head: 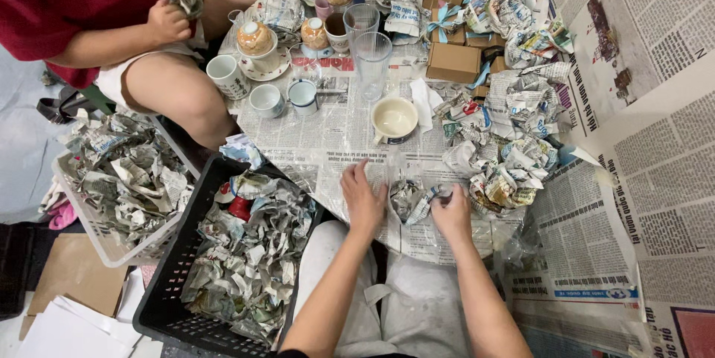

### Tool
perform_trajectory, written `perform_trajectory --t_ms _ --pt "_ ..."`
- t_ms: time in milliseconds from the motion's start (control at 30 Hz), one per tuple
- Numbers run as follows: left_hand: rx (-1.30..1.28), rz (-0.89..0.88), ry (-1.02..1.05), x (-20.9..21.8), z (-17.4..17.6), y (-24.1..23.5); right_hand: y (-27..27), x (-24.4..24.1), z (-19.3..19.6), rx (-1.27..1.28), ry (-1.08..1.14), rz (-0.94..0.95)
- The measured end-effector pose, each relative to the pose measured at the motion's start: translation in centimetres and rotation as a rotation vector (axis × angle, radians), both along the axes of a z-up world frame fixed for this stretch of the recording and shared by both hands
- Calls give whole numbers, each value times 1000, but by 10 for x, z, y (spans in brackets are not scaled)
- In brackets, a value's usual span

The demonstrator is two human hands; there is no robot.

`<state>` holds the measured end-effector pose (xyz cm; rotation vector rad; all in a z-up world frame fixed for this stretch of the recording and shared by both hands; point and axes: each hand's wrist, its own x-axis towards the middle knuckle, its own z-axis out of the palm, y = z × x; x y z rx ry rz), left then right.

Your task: The person sits on the floor and repeatedly picks up small ceramic items, wraps each one in newspaper, and places the wrapped bundle into a black basket. Another person sits across the table doing the same task.

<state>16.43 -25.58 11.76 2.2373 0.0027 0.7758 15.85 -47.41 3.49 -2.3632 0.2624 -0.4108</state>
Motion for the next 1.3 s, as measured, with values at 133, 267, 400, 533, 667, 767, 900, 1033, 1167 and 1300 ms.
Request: perform_trajectory --t_ms 133,267,400,533,667,767,900,1033,1167,1300 --pt "-525 -251 396 -6 -14 -10 6 1 10 -60 54 -35" --pt "-609 -379 445 -9 -29 -11 11 5 32 -54 282 -49" --pt "-531 -724 454 -17 -22 3 12 10 41 13 224 -11" --pt "-391 -851 463 -19 -4 14 13 7 37 298 181 -14" --pt "-326 -769 495 -13 0 11 19 -8 35 535 -99 100" --pt "-301 -756 466 -8 -8 8 29 -20 30 453 497 -119" --pt "-234 -887 203 0 -18 9 37 -14 15 744 104 164" --pt "-167 -848 223 4 -18 13 38 -3 11 741 113 220" --pt "-196 -781 388 0 -13 12 40 -2 29 802 -1 281" --pt "-133 -712 190 -7 -14 8 40 -1 47 823 61 478"
